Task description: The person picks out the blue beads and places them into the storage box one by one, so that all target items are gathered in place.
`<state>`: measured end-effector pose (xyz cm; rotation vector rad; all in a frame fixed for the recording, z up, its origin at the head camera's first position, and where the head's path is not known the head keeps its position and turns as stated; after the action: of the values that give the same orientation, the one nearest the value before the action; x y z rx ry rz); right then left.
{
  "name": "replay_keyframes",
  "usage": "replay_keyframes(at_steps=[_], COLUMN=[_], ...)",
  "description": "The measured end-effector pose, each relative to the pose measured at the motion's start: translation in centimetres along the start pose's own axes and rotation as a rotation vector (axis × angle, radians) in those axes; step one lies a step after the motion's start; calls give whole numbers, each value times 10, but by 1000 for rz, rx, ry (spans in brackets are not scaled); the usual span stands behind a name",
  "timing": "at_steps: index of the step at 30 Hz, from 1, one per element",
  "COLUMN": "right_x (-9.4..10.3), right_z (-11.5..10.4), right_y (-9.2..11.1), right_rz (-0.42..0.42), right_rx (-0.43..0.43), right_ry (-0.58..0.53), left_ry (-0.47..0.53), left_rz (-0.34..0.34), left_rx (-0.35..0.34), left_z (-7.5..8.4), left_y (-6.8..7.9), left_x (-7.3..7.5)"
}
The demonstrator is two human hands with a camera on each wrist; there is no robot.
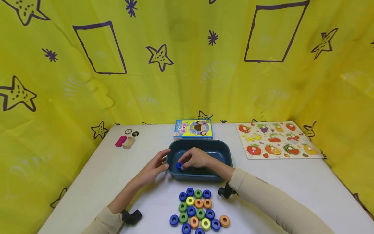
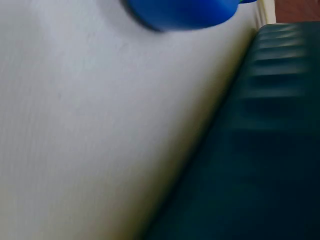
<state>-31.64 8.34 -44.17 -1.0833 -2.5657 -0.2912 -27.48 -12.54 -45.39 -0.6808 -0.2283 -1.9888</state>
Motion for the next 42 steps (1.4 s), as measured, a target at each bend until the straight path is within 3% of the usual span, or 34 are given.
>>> replay_keyframes(at_steps=[5, 10, 15, 19, 23, 26, 34, 42], right_x=[0, 6, 13, 10, -1, -7, -16, -19], right_z=[1, -12, -40, -52, -45, -31, 5, 22], right_y=[0, 13, 54, 98, 134, 151, 158, 150], right_rz=[1, 79, 192, 211, 180, 173, 169, 155], right_rx=[10, 78, 85, 119, 134, 91, -81, -108], right_ry=[34, 22, 8, 32, 33, 26, 42, 21], left_ry=[2, -3, -11, -23, -27, -29, -48, -54], left_rz=[-5, 0, 8, 21, 18, 11, 18, 17], left_rx=[-3, 8, 17, 24, 20, 32, 49, 45], left_z=[0, -1, 0, 0, 1, 0, -1, -1], left_y=[0, 1, 1, 2, 2, 1, 2, 2], left_x=[0, 1, 2, 3, 3, 1, 0, 0])
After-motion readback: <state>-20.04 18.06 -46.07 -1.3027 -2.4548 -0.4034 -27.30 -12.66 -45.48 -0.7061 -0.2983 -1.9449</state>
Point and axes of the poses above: each hand's wrist, its own y-axis away from the middle knuckle, its own x-axis out of the back of the hand, z = x × y, the point moved 3 cm from there along -y, towards the middle knuckle, and after that the axes turned 10 degrees about -y, right-handed, at the moved point
